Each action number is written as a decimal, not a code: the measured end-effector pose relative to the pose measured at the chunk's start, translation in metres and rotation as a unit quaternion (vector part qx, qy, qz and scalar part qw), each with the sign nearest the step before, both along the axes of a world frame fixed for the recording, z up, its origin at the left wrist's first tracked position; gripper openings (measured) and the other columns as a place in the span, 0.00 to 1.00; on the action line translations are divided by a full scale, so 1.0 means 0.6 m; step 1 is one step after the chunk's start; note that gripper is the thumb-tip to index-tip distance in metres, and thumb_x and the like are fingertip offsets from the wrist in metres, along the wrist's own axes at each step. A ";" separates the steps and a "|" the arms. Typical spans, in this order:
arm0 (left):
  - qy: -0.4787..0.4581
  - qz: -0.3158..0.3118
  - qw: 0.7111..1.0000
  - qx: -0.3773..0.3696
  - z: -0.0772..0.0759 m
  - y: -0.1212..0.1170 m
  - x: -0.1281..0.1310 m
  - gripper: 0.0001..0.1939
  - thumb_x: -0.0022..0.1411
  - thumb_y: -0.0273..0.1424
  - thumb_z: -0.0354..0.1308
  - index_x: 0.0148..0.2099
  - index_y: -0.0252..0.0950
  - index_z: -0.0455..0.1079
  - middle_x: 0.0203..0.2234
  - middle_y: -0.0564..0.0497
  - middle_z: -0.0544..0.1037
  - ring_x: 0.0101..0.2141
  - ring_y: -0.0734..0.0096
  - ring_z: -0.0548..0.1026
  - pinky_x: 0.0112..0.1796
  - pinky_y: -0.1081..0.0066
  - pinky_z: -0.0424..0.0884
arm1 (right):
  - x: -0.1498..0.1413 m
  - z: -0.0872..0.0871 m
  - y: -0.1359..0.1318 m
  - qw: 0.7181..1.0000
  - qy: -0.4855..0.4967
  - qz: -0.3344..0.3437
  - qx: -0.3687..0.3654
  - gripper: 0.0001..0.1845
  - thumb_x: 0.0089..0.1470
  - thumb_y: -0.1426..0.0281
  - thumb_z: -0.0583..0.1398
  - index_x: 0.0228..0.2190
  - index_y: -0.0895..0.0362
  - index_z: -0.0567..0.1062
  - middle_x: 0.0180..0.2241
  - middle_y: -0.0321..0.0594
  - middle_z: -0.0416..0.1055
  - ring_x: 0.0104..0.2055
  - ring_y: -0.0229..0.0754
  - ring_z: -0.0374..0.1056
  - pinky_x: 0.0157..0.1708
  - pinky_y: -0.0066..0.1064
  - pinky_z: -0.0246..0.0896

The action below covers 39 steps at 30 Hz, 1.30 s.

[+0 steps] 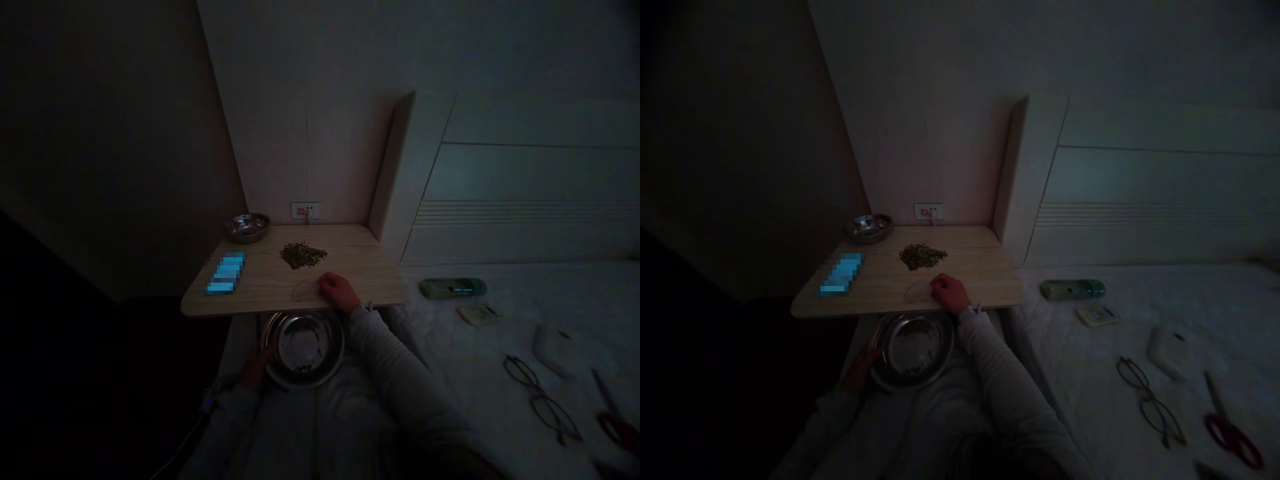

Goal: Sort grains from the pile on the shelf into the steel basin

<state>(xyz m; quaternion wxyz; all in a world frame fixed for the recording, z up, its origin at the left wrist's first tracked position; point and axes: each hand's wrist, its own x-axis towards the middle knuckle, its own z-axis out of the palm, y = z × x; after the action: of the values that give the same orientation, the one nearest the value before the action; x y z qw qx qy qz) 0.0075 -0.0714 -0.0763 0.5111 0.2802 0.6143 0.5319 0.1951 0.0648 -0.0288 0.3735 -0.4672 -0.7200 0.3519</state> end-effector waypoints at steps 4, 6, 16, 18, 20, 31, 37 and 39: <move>0.006 0.007 1.000 0.010 -0.003 0.003 0.002 0.09 0.41 0.30 0.55 0.30 0.36 0.69 0.29 0.48 0.75 0.36 0.62 0.71 0.38 0.67 0.64 | -0.001 0.002 -0.002 1.000 -0.007 0.003 -0.001 0.07 0.41 0.69 0.52 0.24 0.58 0.69 0.20 0.32 0.67 0.25 0.33 0.60 0.27 0.24 0.53; -0.005 0.006 1.000 0.009 -0.004 0.002 0.003 0.10 0.43 0.31 0.55 0.31 0.37 0.69 0.30 0.48 0.75 0.35 0.63 0.72 0.37 0.67 0.65 | -0.001 0.004 -0.004 1.000 -0.010 0.009 -0.007 0.08 0.42 0.69 0.52 0.24 0.58 0.69 0.19 0.32 0.67 0.24 0.33 0.60 0.26 0.24 0.53; -0.034 0.001 0.999 -0.006 -0.008 0.003 0.000 0.17 0.42 0.31 0.56 0.39 0.35 0.66 0.31 0.47 0.76 0.37 0.61 0.71 0.41 0.65 0.63 | -0.001 0.005 -0.004 1.000 -0.021 0.015 -0.008 0.08 0.42 0.67 0.52 0.23 0.58 0.69 0.19 0.32 0.67 0.23 0.32 0.59 0.24 0.23 0.51; -0.032 -0.003 0.999 -0.016 -0.004 0.002 0.000 0.15 0.42 0.31 0.56 0.37 0.36 0.67 0.31 0.47 0.76 0.36 0.62 0.72 0.40 0.65 0.64 | -0.001 0.005 -0.004 1.000 -0.020 0.019 -0.011 0.08 0.42 0.67 0.52 0.24 0.58 0.69 0.19 0.32 0.67 0.23 0.32 0.60 0.24 0.23 0.51; -0.031 -0.007 0.999 -0.006 0.001 0.001 0.001 0.13 0.42 0.31 0.56 0.35 0.37 0.68 0.30 0.47 0.76 0.37 0.61 0.72 0.40 0.66 0.64 | 0.000 0.005 -0.005 1.000 -0.017 0.021 -0.010 0.08 0.42 0.67 0.52 0.24 0.57 0.69 0.20 0.32 0.67 0.24 0.33 0.60 0.25 0.23 0.52; -0.043 -0.001 0.999 0.014 -0.002 -0.001 0.003 0.15 0.41 0.31 0.56 0.36 0.35 0.67 0.30 0.48 0.76 0.36 0.61 0.72 0.38 0.65 0.65 | 0.000 0.006 -0.005 0.999 -0.019 0.026 -0.010 0.08 0.42 0.68 0.52 0.24 0.57 0.69 0.20 0.32 0.68 0.23 0.33 0.60 0.25 0.23 0.52; -0.055 0.004 0.998 0.001 -0.002 0.003 0.002 0.14 0.41 0.30 0.57 0.35 0.37 0.68 0.30 0.48 0.76 0.36 0.62 0.72 0.38 0.67 0.65 | 0.001 0.010 -0.007 0.999 -0.029 0.019 -0.006 0.07 0.41 0.70 0.52 0.24 0.57 0.69 0.21 0.33 0.68 0.25 0.33 0.60 0.26 0.23 0.51; -0.051 0.002 0.999 0.000 0.000 0.001 0.003 0.15 0.43 0.31 0.56 0.37 0.37 0.67 0.32 0.47 0.76 0.37 0.62 0.71 0.38 0.66 0.65 | 0.001 0.010 -0.007 0.999 -0.025 0.021 -0.005 0.08 0.41 0.69 0.52 0.24 0.57 0.69 0.21 0.33 0.68 0.25 0.33 0.60 0.26 0.23 0.51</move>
<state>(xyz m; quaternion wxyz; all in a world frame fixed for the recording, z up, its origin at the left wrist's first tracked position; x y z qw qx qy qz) 0.0090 -0.0707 -0.0761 0.5406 0.2515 0.5884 0.5461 0.1955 0.0606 -0.0227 0.3455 -0.4625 -0.7370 0.3517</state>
